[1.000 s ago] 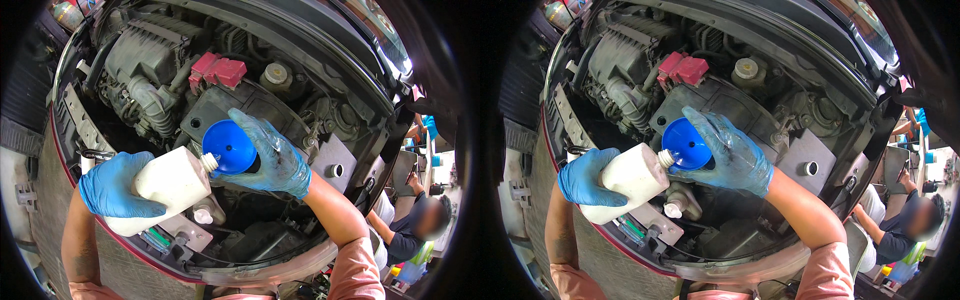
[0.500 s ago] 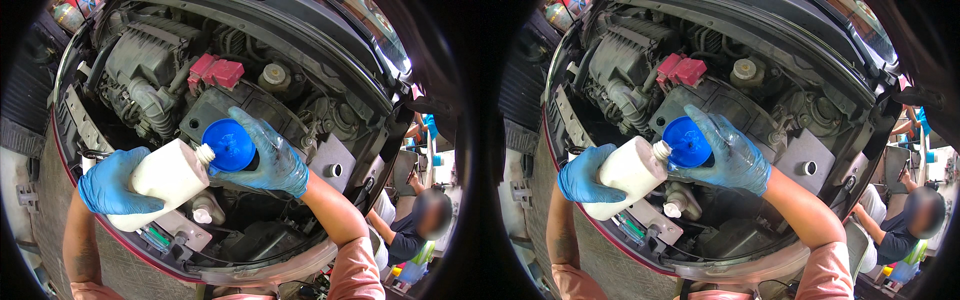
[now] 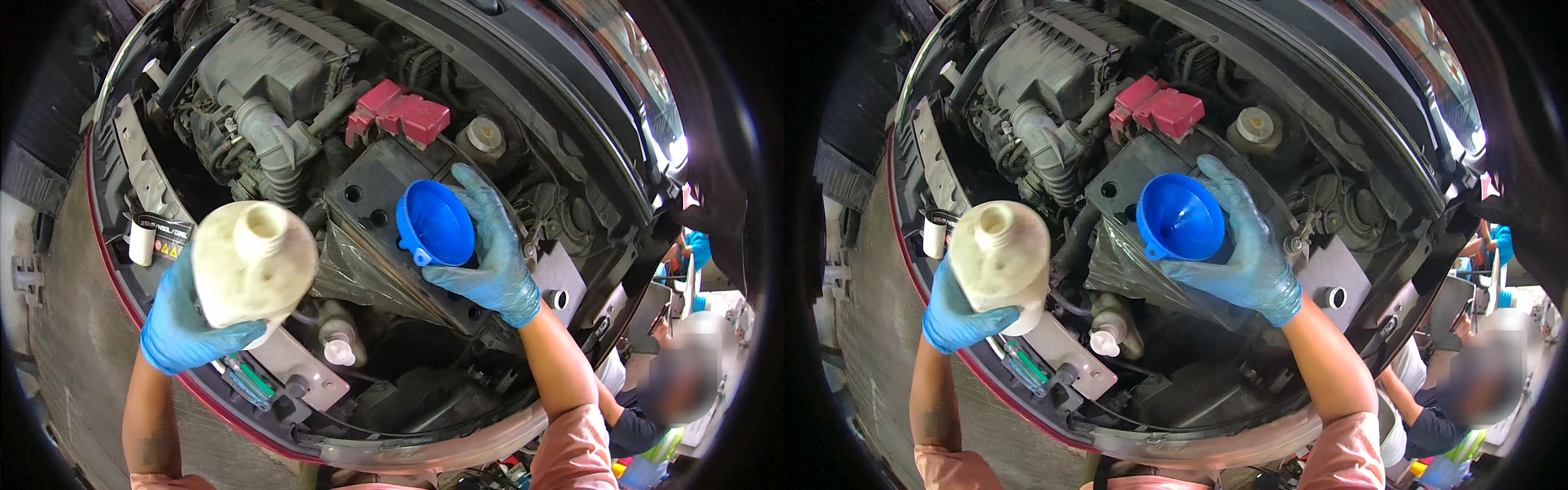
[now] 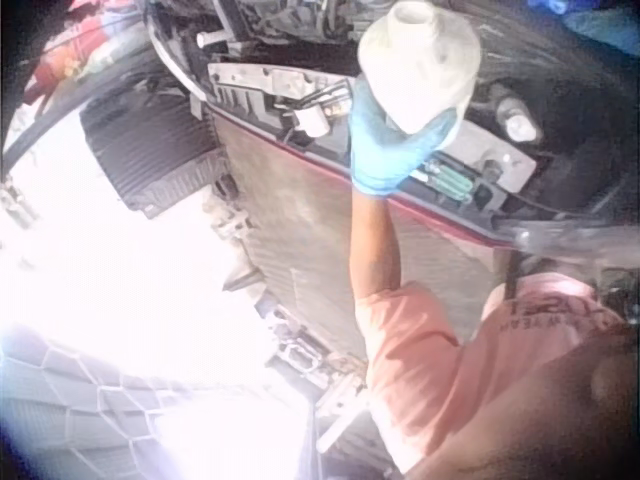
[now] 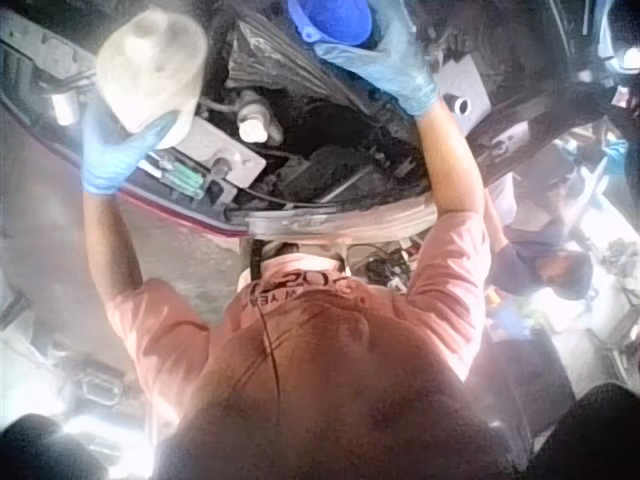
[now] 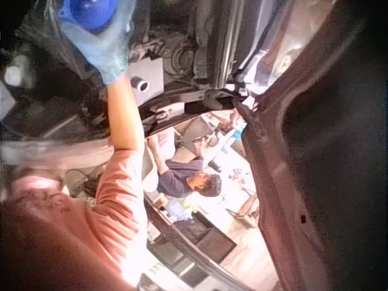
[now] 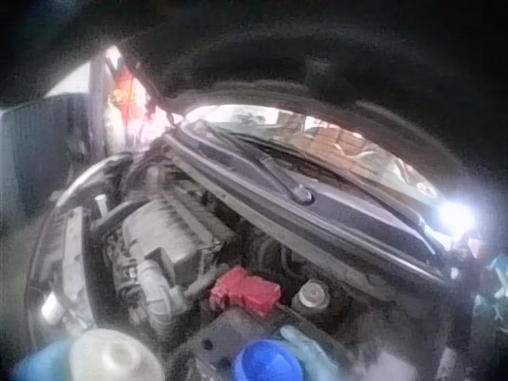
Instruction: The person pours engine oil from a white plastic bottle into a car's engine using a blue funnel. The hood is open, and the person repeatedly refills the funnel to transfer the oil into the engine.
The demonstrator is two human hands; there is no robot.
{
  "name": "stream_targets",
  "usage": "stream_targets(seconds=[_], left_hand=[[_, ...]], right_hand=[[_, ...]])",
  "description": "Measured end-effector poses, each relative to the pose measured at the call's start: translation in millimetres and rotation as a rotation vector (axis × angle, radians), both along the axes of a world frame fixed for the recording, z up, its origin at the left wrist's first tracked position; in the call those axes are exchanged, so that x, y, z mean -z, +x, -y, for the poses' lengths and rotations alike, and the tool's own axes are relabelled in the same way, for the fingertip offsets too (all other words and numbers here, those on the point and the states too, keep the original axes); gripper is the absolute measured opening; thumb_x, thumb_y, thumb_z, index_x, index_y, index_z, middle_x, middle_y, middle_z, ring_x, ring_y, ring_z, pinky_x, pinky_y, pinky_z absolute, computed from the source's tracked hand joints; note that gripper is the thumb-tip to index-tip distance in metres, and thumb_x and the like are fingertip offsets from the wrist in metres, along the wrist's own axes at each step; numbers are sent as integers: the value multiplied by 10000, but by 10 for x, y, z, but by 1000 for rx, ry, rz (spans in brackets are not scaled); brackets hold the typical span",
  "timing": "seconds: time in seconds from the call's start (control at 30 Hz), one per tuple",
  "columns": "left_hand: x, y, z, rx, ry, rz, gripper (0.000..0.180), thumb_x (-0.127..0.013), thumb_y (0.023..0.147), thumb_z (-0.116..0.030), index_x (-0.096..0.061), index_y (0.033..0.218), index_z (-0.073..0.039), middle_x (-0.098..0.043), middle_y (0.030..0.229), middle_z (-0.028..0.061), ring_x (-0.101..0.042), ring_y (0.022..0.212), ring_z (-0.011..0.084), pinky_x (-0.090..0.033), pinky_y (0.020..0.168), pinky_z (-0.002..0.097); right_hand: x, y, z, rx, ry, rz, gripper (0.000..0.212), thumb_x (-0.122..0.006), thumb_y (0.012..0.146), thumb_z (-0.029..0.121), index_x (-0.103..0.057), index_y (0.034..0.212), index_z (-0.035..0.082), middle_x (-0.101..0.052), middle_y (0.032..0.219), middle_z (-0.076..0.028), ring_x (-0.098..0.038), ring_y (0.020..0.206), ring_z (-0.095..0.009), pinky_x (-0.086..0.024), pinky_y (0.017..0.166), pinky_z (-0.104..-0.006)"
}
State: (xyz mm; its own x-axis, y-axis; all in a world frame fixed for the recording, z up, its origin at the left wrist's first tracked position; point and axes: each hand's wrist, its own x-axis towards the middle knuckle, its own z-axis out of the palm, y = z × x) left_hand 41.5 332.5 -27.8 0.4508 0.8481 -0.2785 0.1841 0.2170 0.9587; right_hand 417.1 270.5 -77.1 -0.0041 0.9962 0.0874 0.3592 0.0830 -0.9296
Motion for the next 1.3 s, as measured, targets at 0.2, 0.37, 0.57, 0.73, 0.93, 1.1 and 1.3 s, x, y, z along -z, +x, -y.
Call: stream_targets(seconds=[0.2, 0.37, 0.57, 0.73, 0.93, 1.1, 1.3], left_hand=[[443, -884, 526, -397, 334, -359, 1173, -933, 650, -208, -283, 1615, -56, -462, 1567, 132, -451, 1456, 285, -355, 1225, 462], [695, -1684, 973, -876, 456, -390, 868, -852, 858, -229, -385, 1547, 16, -554, 1448, 143, -572, 1278, 239, -458, 1098, 410], [813, -1914, 1131, -986, 567, -451, 794, -814, 898, -229, -403, 1517, 51, -579, 1404, 148, -584, 1236, 240, -480, 1050, 410], [553, -1415, 932, -710, 495, -449, 1057, -878, 766, -345, -314, 1600, -24, -484, 1548, 166, -491, 1417, 304, -369, 1203, 456], [-144, -373, 131, 248, 34, -283, 1061, -971, 569, -303, -491, 1462, 11, -630, 1375, 161, -637, 1235, 273, -478, 1095, 407], [-354, 338, -247, 508, 100, -336, 827, -984, 586, -303, -620, 1238, 53, -722, 1099, 142, -703, 975, 217, -552, 876, 364], [-440, 510, -462, 714, 234, -375, 730, -987, 610, -283, -637, 1166, 35, -713, 1031, 124, -697, 923, 203, -551, 828, 344]], right_hand=[[0, -36, 2, 68, -26, -336, 1232, -977, 671, 121, -206, 1629, 33, -509, 1476, -168, -520, 1367, -250, -395, 1176, -412], [-90, -30, -1, 66, -73, -451, 1224, -959, 688, 93, -184, 1634, 43, -507, 1476, -184, -518, 1373, -268, -404, 1172, -430], [-77, -7, 15, 104, -90, -447, 1243, -985, 670, 161, -200, 1623, 17, -485, 1508, -201, -511, 1387, -284, -413, 1163, -437], [-33, -15, 28, -45, 163, 251, 1184, -1002, 658, 299, -322, 1563, -49, -517, 1489, -258, -591, 1315, -350, -474, 1109, -445], [-53, -151, 13, -118, 388, 473, 1088, -989, 681, 351, -410, 1502, -67, -571, 1435, -282, -666, 1189, -426, -540, 1015, -481], [-39, -166, -18, -92, 431, 461, 1070, -993, 668, 365, -447, 1486, -57, -584, 1415, -268, -670, 1148, -412, -547, 986, -475], [-12, -163, -7, -85, 546, 429, 1093, -999, 659, 346, -429, 1504, -49, -573, 1431, -268, -663, 1190, -406, -546, 1012, -464]])
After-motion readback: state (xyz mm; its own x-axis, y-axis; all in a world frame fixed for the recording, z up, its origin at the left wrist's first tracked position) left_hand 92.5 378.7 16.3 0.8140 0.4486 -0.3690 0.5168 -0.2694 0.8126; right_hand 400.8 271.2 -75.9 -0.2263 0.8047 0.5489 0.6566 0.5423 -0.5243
